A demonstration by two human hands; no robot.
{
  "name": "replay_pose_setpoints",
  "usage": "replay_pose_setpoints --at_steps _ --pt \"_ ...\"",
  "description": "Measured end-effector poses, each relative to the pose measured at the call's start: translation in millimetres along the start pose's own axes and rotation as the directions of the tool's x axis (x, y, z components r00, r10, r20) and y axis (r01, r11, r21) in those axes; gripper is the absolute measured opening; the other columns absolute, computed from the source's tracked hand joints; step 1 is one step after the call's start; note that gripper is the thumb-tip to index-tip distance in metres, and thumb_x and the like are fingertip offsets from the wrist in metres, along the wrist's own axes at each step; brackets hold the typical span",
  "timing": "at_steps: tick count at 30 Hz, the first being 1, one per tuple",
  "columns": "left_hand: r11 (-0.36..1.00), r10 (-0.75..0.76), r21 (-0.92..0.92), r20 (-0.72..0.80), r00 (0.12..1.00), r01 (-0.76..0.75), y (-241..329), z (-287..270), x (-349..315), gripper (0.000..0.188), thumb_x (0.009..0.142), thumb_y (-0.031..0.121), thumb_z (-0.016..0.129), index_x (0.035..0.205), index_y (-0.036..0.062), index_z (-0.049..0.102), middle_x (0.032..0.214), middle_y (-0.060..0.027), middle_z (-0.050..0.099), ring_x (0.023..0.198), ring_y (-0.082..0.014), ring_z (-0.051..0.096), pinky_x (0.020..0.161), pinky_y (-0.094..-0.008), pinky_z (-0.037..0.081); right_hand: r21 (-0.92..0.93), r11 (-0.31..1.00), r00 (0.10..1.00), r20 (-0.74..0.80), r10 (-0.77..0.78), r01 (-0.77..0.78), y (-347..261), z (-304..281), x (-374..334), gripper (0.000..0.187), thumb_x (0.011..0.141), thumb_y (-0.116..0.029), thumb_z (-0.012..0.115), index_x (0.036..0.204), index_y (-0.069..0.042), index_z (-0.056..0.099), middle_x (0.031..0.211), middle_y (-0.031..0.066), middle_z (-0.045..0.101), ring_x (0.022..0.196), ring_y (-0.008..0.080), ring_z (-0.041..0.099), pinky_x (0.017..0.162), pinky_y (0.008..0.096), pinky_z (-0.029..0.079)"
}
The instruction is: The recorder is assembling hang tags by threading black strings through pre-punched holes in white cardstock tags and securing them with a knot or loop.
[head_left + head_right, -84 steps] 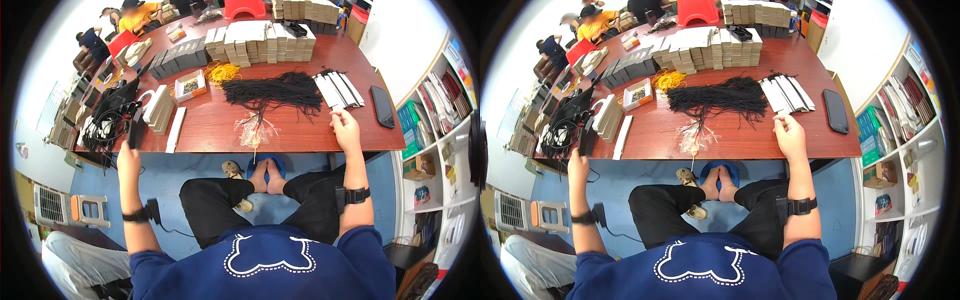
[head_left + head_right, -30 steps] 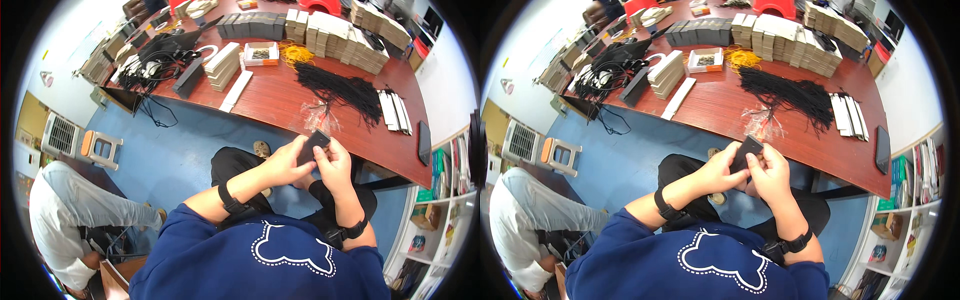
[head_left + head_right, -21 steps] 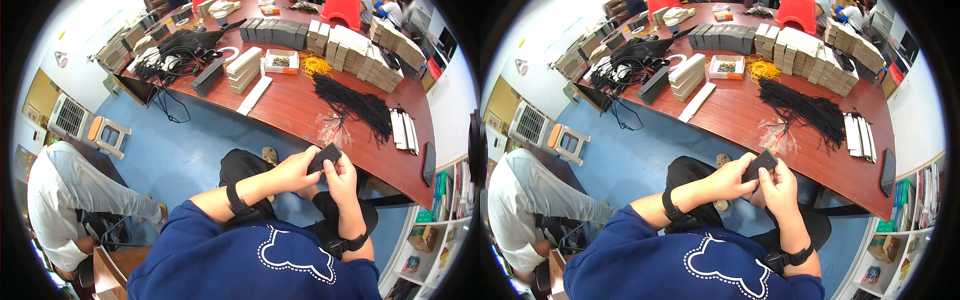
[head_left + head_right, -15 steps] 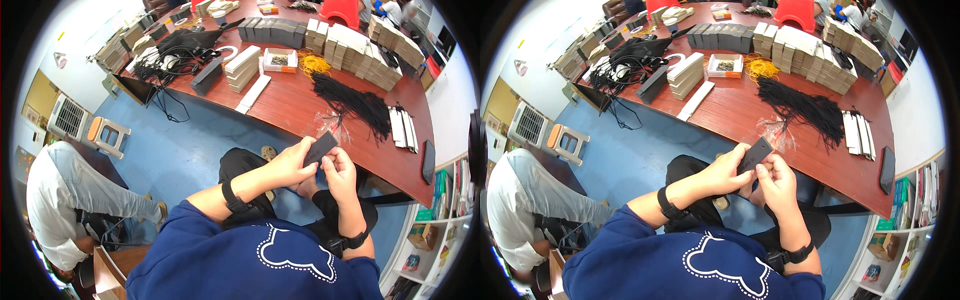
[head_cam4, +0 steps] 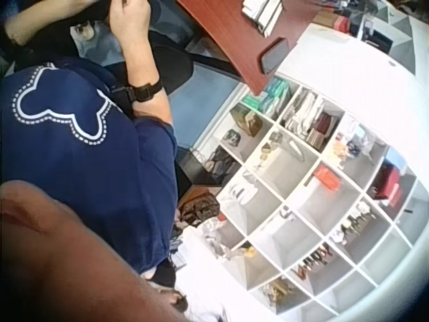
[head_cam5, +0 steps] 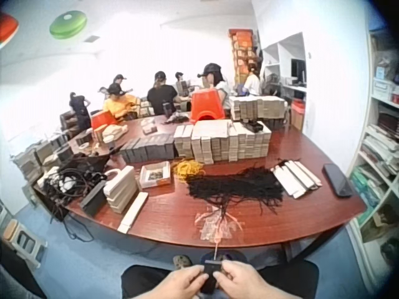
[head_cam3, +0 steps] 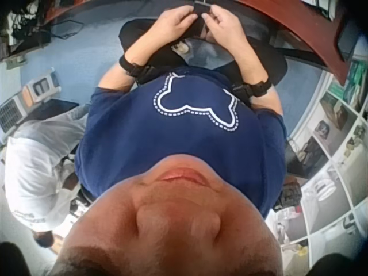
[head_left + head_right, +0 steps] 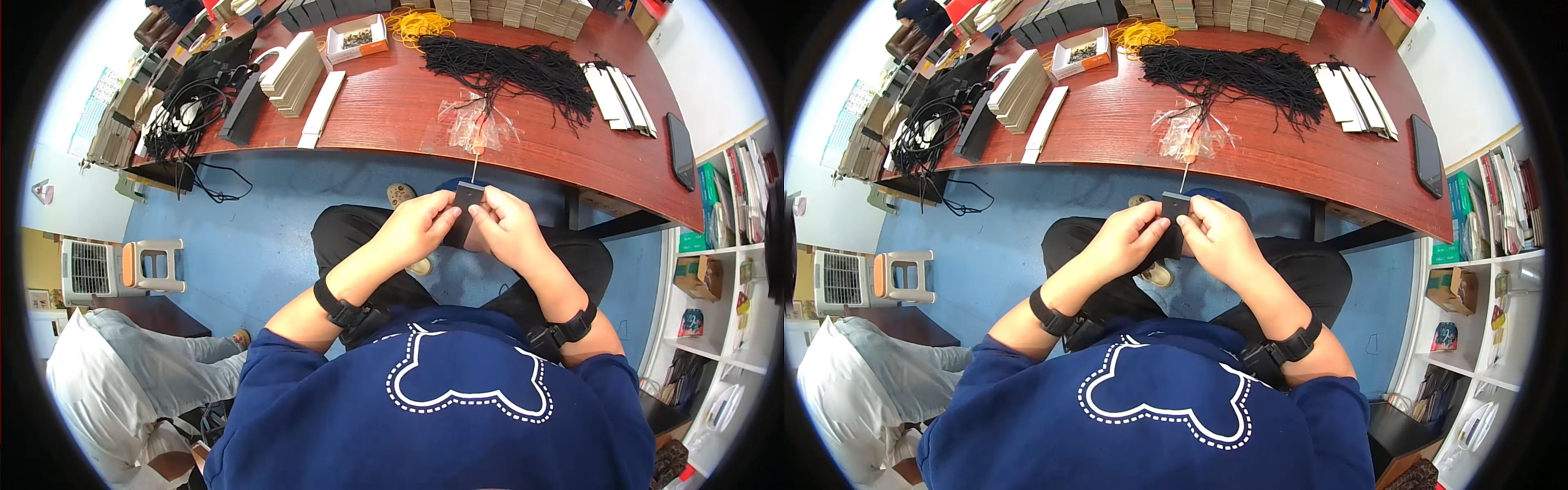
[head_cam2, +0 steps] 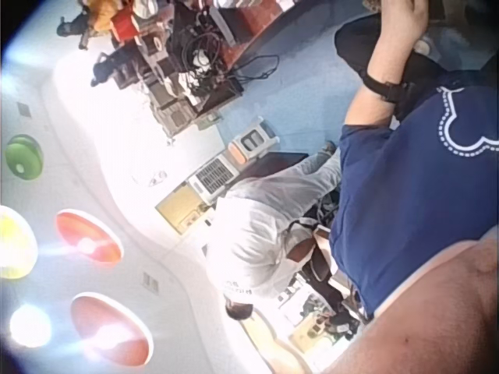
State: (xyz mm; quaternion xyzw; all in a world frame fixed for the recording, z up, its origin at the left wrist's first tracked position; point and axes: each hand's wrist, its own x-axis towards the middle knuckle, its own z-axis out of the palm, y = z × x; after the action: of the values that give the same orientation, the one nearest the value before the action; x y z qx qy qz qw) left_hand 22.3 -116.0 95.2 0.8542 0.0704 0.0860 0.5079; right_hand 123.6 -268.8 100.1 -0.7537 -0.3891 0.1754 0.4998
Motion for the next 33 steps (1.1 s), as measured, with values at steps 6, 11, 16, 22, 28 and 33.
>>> replay_pose_setpoints --at_steps 6,11,16,22,28,33 --pt "0.986 0.065 0.159 -0.055 0.996 -0.056 -20 5 16 0.011 0.090 0.010 0.056 0.093 0.0000 0.055 0.082 -0.0169 0.060 0.074 -0.0300 0.059 0.068 -0.0353 0.047 -0.097 0.995 0.997 -0.078 -0.020 0.013 19 7 12 0.014 0.083 -0.013 0.061 0.086 -0.001 0.053 0.075 0.0125 0.054 0.064 0.0279 0.053 0.061 0.0332 0.044" --pt "0.986 0.098 0.138 -0.039 0.994 -0.092 -25 9 23 0.012 0.089 0.010 0.056 0.087 -0.0002 0.051 0.081 -0.0191 0.059 0.075 -0.0365 0.058 0.066 -0.0385 0.046 -0.137 0.984 0.979 -0.152 -0.134 0.114 23 8 11 0.014 0.083 -0.014 0.061 0.088 -0.002 0.056 0.075 0.0122 0.055 0.064 0.0276 0.056 0.059 0.0327 0.045" --pt "0.984 0.039 0.174 -0.047 0.998 -0.031 -19 11 27 0.013 0.090 0.013 0.055 0.091 -0.0001 0.055 0.083 -0.0198 0.061 0.079 -0.0373 0.060 0.067 -0.0397 0.047 -0.013 0.999 0.990 -0.128 0.051 -0.053 31 6 16 0.015 0.084 -0.015 0.062 0.088 -0.001 0.057 0.076 0.0118 0.058 0.061 0.0228 0.057 0.058 0.0328 0.045" --pt "0.900 0.238 0.429 -0.338 0.910 -0.076 -2 -60 22 0.017 0.085 0.013 0.060 0.098 0.0024 0.063 0.090 -0.0163 0.065 0.085 -0.0311 0.064 0.075 -0.0368 0.051 0.053 0.994 0.955 -0.276 0.108 -0.097 54 20 21 0.024 0.085 -0.014 0.064 0.105 0.000 0.062 0.080 0.0097 0.064 0.069 0.0142 0.060 0.064 0.0282 0.048" --pt "0.703 0.286 0.612 -0.710 0.644 0.363 -34 -257 19 0.044 0.079 0.017 0.067 0.116 -0.0004 0.053 0.105 -0.0197 0.062 0.096 -0.0330 0.061 0.083 -0.0383 0.049 0.065 0.974 0.967 -0.124 0.223 -0.216 94 -6 -9 0.019 0.089 -0.011 0.059 0.106 -0.001 0.062 0.070 0.0029 0.059 0.062 0.0071 0.055 0.059 0.0219 0.045" --pt "0.469 -0.198 0.553 -0.694 0.692 0.689 -73 -308 38 0.076 0.071 0.040 0.073 0.126 -0.0024 0.045 0.116 -0.0253 0.058 0.108 -0.0357 0.058 0.092 -0.0404 0.047 0.118 0.949 0.946 -0.103 0.306 -0.294 111 -13 -26 0.019 0.092 -0.011 0.056 0.108 -0.001 0.060 0.069 0.0005 0.058 0.059 0.0063 0.052 0.055 0.0213 0.042"
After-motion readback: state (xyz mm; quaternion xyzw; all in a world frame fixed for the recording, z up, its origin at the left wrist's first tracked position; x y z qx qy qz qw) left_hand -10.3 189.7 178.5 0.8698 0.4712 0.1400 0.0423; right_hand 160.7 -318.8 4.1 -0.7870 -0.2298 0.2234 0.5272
